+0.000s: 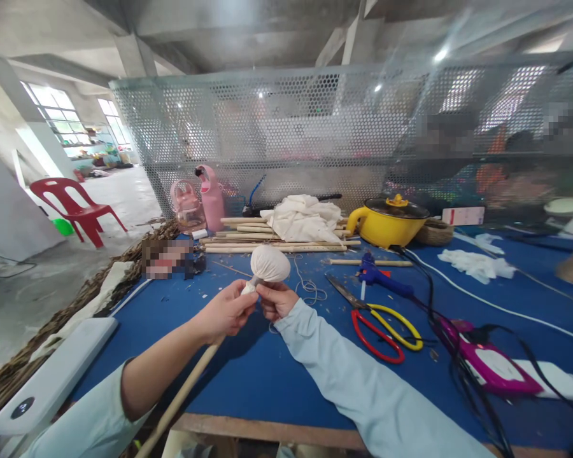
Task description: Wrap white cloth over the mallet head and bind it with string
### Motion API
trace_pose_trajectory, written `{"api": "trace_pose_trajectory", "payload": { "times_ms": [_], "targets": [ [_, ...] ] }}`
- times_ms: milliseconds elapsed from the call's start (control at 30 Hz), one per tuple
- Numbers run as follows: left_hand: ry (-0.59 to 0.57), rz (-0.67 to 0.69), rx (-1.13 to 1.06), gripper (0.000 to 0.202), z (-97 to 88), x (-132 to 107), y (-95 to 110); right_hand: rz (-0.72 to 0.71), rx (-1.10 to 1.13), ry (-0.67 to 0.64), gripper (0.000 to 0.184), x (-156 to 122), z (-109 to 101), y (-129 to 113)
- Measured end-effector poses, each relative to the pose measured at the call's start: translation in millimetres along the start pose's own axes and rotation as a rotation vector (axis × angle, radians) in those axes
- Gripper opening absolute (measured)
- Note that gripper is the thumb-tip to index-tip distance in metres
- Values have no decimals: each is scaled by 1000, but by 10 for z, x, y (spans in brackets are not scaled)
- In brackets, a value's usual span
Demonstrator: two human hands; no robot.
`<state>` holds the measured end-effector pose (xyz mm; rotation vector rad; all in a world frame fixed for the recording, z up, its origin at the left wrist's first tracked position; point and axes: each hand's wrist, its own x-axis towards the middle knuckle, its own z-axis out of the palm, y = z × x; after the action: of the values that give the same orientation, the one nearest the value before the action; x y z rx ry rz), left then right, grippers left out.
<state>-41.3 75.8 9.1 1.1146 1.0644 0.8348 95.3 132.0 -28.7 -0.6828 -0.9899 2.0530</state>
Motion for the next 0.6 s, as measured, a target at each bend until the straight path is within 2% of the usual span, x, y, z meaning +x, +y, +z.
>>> {"api": "trace_pose_trajectory", "payload": {
  "times_ms": [67,133,200,267,333,400,533,600],
  "targets": [
    [186,141,222,24,36,7,-18,-5,0,46,44,28,15,2],
    [301,250,464,23,47,14,-7,-9,-15,86,47,39,39,9],
    [357,274,645,23,44,26,29,-17,-45,123,50,44,67,15],
    [378,254,712,21,38,47,65,-32,-88,150,52,49,88,18],
    [367,252,658,21,28,77,73,-54,-152,162,52,59,92,19],
    [330,196,491,24,9,105,50,-95,-266,165,50,71,79,17],
    [264,-42,117,32,-76,117,-5,-327,-616,232,42,56,69,-8],
    [232,-85,4,33,-123,93,3,-436,-758,306,43,15,102,-38]
  ]
}}
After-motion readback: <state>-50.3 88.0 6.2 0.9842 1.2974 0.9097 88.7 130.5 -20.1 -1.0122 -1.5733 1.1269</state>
